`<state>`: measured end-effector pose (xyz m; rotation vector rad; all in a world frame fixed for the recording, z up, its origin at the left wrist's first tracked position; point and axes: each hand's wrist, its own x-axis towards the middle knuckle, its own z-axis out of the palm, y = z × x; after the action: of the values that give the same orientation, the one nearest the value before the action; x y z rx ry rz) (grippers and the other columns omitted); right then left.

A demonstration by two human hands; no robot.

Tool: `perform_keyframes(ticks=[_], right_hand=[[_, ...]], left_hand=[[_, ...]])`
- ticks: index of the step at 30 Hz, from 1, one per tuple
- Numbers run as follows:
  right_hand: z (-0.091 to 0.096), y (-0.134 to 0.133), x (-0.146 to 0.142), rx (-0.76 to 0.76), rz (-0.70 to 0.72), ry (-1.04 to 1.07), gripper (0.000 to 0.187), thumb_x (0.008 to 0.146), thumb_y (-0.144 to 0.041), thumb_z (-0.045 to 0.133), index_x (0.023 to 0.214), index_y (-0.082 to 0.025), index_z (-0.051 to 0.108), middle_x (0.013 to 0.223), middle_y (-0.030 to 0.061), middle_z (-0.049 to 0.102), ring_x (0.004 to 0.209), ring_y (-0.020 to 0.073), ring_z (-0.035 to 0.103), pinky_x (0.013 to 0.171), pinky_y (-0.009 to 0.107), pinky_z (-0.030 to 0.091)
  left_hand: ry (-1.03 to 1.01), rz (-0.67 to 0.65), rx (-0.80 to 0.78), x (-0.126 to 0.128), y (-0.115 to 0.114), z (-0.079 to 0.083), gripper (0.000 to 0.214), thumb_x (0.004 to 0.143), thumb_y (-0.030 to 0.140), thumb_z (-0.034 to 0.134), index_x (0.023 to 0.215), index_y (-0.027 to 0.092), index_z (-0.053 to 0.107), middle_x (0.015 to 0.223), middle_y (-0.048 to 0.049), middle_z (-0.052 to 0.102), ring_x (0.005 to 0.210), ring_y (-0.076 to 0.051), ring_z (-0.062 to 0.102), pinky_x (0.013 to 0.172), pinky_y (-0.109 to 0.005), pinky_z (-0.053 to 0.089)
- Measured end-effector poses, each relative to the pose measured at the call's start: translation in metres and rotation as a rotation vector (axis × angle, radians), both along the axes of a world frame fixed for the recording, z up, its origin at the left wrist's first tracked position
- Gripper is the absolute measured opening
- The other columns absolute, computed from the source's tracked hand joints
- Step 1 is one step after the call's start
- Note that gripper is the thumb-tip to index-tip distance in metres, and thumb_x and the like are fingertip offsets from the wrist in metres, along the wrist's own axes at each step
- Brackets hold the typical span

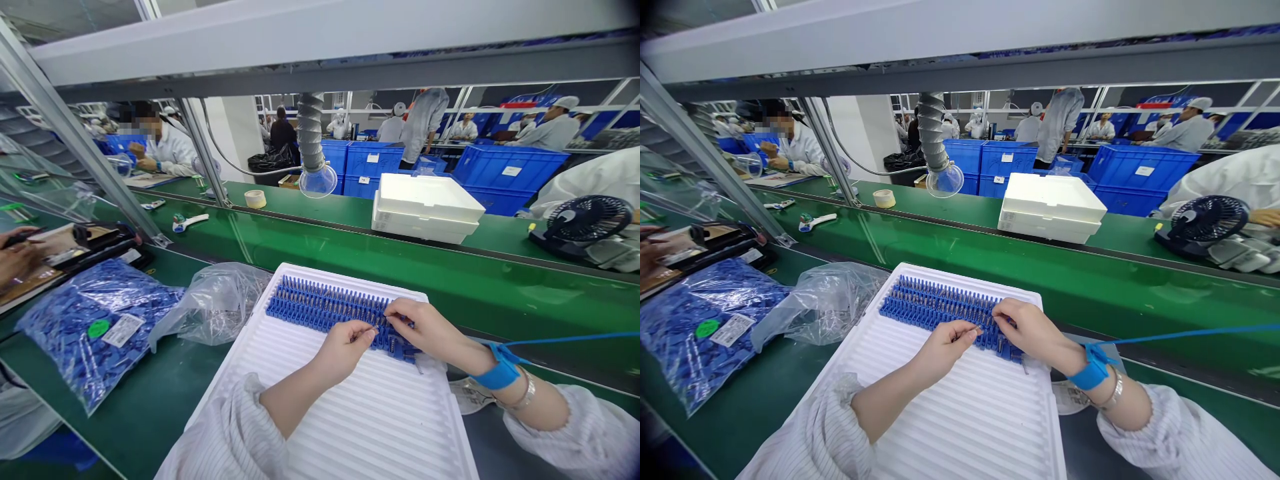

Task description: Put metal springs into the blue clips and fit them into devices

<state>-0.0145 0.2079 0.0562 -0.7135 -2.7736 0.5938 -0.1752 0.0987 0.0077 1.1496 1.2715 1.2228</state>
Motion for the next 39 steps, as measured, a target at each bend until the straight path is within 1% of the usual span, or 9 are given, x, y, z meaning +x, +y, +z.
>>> perform_keyframes(ticks=[5,9,13,16,19,21,29,35,39], right_hand=[[0.010,-0.021,-0.007,-0.147,0.087,0.136,0.019,0.090,-0.027,0.044,0.088,-0.019,0.060,0.081,0.0041,0.062,0.071,0.0152,0.056,0.061,0.024,0.043],[0.009,-0.026,-0.009,-0.168,0.110,0.184,0.018,0.089,-0.025,0.045,0.082,-0.018,0.061,0.079,0.0032,0.061,0.070,0.0141,0.056,0.061,0.023,0.043],[0.010,-0.012,-0.001,-0.038,0.033,0.052,0.017,0.088,-0.023,0.044,0.084,-0.018,0.059,0.080,0.0029,0.062,0.069,0.0145,0.056,0.062,0.023,0.044],[0.008,0.002,0.009,0.059,-0.012,-0.060,0.017,0.084,-0.018,0.044,0.079,-0.018,0.060,0.076,0.0041,0.062,0.067,0.0170,0.055,0.060,0.026,0.042],[0.002,0.011,0.014,0.094,-0.030,-0.124,0.018,0.082,-0.016,0.046,0.074,-0.017,0.061,0.073,0.0048,0.062,0.065,0.0183,0.055,0.059,0.028,0.040],[-0.004,0.012,0.015,0.109,-0.038,-0.146,0.018,0.083,-0.016,0.045,0.076,-0.017,0.062,0.076,0.0055,0.063,0.067,0.0186,0.056,0.060,0.028,0.040],[-0.011,0.009,0.010,0.125,-0.036,-0.174,0.019,0.084,-0.016,0.045,0.079,-0.018,0.063,0.079,0.0050,0.064,0.069,0.0184,0.058,0.061,0.027,0.041],[-0.010,0.010,0.010,0.141,-0.072,-0.158,0.011,0.082,-0.017,0.048,0.075,-0.019,0.056,0.069,0.0028,0.060,0.058,0.0171,0.054,0.050,0.025,0.035],[-0.005,-0.009,0.006,0.145,-0.035,-0.076,0.013,0.087,-0.021,0.045,0.083,-0.018,0.057,0.080,0.0058,0.060,0.070,0.0185,0.056,0.060,0.027,0.040]], left_hand=[[0.021,-0.041,0.026,0.001,-0.001,0.002,0.033,0.079,0.043,0.051,0.081,0.013,0.064,0.059,0.0040,0.037,0.057,-0.010,0.030,0.055,-0.025,0.025],[0.032,-0.055,0.031,0.001,-0.002,0.004,0.032,0.080,0.042,0.050,0.079,0.013,0.064,0.059,0.0038,0.037,0.058,-0.010,0.031,0.056,-0.025,0.025],[0.023,-0.025,-0.008,0.001,-0.003,0.004,0.033,0.080,0.040,0.050,0.092,0.012,0.064,0.058,0.0048,0.038,0.053,-0.009,0.030,0.052,-0.024,0.024],[0.016,-0.012,-0.031,0.001,-0.003,0.005,0.032,0.080,0.038,0.050,0.092,0.012,0.063,0.056,0.0056,0.038,0.050,-0.008,0.029,0.051,-0.024,0.024],[0.010,-0.017,-0.040,0.001,-0.003,0.006,0.031,0.080,0.039,0.051,0.090,0.012,0.064,0.055,0.0059,0.038,0.049,-0.007,0.029,0.051,-0.024,0.023],[0.005,-0.017,-0.043,0.001,-0.003,0.007,0.031,0.080,0.040,0.051,0.089,0.012,0.063,0.055,0.0060,0.038,0.049,-0.007,0.029,0.051,-0.024,0.023],[-0.016,-0.015,-0.048,0.001,-0.003,0.006,0.033,0.079,0.043,0.052,0.088,0.013,0.063,0.057,0.0058,0.038,0.050,-0.008,0.029,0.051,-0.024,0.023],[-0.040,-0.009,-0.064,0.000,-0.003,0.005,0.035,0.077,0.046,0.055,0.087,0.013,0.063,0.056,0.0060,0.038,0.050,-0.007,0.029,0.050,-0.024,0.022],[-0.112,-0.009,-0.086,0.002,-0.003,0.005,0.042,0.074,0.054,0.055,0.085,0.014,0.060,0.052,0.0071,0.035,0.048,-0.007,0.028,0.047,-0.024,0.020]])
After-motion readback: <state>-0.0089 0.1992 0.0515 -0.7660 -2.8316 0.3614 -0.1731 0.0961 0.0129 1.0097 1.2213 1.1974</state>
